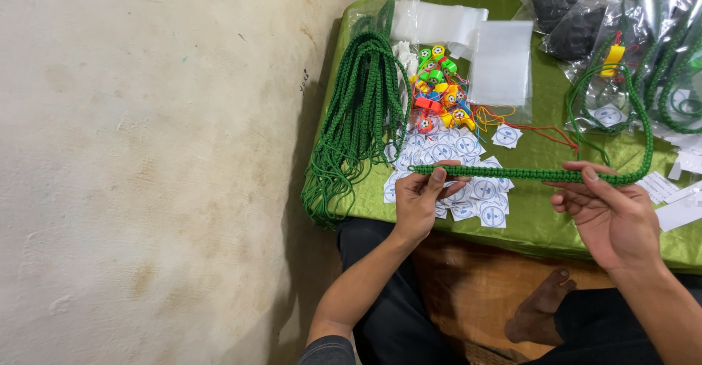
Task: Assembling a lanyard or belt by attaching a whistle to a braided cord.
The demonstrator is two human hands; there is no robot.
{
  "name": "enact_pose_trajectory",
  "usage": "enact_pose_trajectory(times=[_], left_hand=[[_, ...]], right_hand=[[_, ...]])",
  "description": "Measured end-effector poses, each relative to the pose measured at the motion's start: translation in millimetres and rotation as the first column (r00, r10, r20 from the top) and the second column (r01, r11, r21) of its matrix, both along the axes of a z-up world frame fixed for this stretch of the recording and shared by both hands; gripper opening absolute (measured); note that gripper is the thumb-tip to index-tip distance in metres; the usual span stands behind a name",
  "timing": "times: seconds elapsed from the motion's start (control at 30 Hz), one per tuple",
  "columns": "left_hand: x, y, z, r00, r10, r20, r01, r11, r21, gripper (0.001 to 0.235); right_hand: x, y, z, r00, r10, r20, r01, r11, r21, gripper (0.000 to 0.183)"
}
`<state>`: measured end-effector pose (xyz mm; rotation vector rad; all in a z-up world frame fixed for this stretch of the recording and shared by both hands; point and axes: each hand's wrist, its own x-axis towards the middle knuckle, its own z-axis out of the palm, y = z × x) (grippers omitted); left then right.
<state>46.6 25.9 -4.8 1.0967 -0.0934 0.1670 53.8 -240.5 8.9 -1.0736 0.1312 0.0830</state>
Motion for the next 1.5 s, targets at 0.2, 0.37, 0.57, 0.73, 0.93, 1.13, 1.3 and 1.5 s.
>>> enact_pose_trajectory(times=[0.2,0.37,0.57,0.73,0.93,1.13,1.3,1.5], left_hand=[[0,0,1,1.000,0.007,0.013,-0.007,1.000,0.028,0.038],[-1,-1,3,1.000,0.008,0.001,-0.008,1.000,0.020,0.039],[-1,3,1,0.998,-0.049,0.033,0.052,0.993,-0.105,0.033],[1,6,-5,0.997,-0.072,0.036,0.078,0.976,-0.205,0.040],[3,8,-4,0.998,-0.068,0.005,0.067,0.961,-0.267,0.039],[2,6,0,0.998,-0.062,-0.006,0.059,0.971,-0.233,0.040],[2,-2,-10,0.999,-0.012,-0.032,0.005,0.981,-0.195,0.042],[-10,-15,-5,0.999,-0.030,0.032,0.029,0.999,0.033,0.033]], right_hand=[[1,-2,-3,1.000,0.002,-0.001,-0.002,1.000,0.019,0.023],[1,-3,-4,1.000,0.015,-0.005,-0.015,0.999,0.032,0.025],[1,-1,-2,1.000,0.001,0.002,-0.001,0.999,0.044,0.022],[1,-2,-2,1.000,-0.002,0.009,0.002,0.999,0.044,0.022],[-1,-2,-2,0.999,0.031,0.039,-0.031,0.999,0.009,0.025],[-2,-1,-2,0.999,0.025,0.044,-0.026,0.999,0.019,0.025],[-3,3,2,0.997,0.053,0.052,-0.053,0.999,-0.002,0.031],[-6,16,-1,0.989,0.076,0.128,-0.081,0.996,0.037,0.026]])
